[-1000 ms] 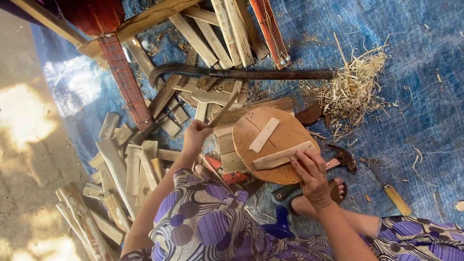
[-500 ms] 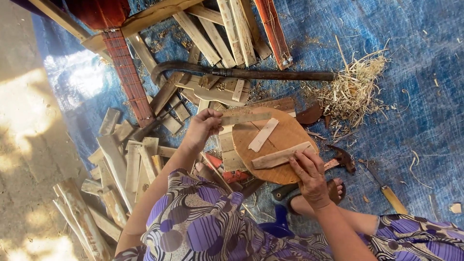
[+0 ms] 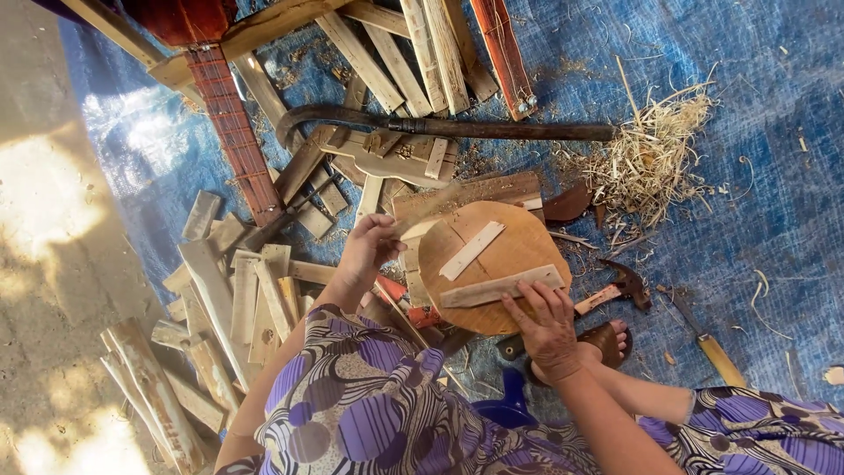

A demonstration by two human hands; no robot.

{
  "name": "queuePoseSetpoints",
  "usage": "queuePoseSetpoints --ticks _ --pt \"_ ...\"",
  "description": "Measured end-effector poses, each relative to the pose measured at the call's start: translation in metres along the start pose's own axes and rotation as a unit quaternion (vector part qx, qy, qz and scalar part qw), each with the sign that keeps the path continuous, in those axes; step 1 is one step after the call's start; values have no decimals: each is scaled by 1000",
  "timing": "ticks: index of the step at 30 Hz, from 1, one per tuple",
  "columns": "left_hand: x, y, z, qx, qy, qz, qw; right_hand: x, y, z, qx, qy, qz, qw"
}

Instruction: Shaping a wooden component for a musical instrument using a hand adze and hammer

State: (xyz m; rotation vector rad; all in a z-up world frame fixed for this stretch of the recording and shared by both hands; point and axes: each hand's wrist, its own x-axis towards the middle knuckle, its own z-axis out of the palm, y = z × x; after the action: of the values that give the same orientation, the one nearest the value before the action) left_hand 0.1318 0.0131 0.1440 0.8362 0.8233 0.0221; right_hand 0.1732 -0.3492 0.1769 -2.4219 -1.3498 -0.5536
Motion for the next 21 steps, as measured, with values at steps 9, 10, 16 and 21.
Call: queuePoseSetpoints --ticks 9,10,16,21 --pt "-29 24 14 88 35 125 988 -37 23 -25 284 -68 544 787" --pt "-26 22 14 88 34 125 988 -29 18 -25 284 -67 544 786" --pt "-16 21 28 216 -73 154 961 -17 12 -26 642 112 601 463" --pt "-23 39 52 243 -185 142 942 -19 5 -26 640 101 640 413"
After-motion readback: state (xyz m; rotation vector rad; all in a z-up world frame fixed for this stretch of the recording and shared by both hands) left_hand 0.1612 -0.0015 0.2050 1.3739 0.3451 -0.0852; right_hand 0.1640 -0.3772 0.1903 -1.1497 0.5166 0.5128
